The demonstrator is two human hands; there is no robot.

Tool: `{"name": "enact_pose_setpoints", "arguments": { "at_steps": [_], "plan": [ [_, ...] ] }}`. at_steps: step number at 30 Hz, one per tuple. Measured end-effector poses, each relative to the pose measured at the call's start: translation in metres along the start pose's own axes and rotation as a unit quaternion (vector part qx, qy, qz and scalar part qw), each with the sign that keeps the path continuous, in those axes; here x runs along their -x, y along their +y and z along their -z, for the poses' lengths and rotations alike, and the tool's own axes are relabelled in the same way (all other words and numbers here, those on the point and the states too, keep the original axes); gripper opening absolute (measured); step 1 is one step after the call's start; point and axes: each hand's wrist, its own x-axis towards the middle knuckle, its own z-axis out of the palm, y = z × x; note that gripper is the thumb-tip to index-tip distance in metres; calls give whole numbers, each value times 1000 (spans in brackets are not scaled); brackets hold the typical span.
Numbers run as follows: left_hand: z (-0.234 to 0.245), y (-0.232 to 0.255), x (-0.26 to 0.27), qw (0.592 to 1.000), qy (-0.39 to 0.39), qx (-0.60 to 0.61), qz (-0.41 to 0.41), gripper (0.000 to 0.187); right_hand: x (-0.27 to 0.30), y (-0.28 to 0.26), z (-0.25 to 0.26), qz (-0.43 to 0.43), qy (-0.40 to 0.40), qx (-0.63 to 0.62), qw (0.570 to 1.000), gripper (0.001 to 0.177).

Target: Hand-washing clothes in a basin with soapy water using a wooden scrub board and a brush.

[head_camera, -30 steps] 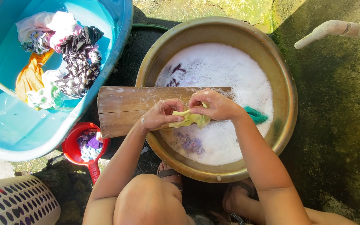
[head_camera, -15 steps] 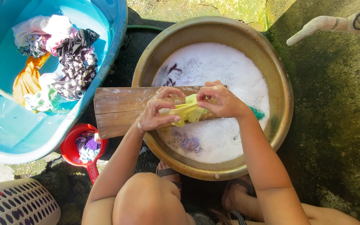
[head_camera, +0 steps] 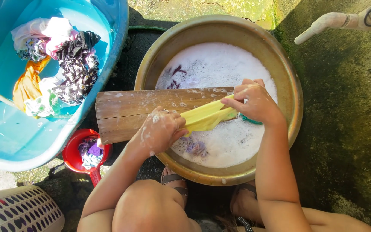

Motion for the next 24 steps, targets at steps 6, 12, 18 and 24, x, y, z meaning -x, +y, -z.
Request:
{"name": "enact_pose_setpoints", "arguments": {
  "at_steps": [6,12,18,24],
  "plan": [
    [-124,-99,-45,987,12,45,154,35,-28,64,-97,-80,109,-268,954,30],
    [-132,-109,-24,965,134,76,210,42,97,189,-163,-308,205,62,927,86],
    [-135,-103,-10,991,119,59,-23,30,104,195,-230,-473,229,71,848,52],
    [-164,-104,-3,998,4,-58,34,21,35,150,-262,-454,315,-185,813,65]
  ]
}}
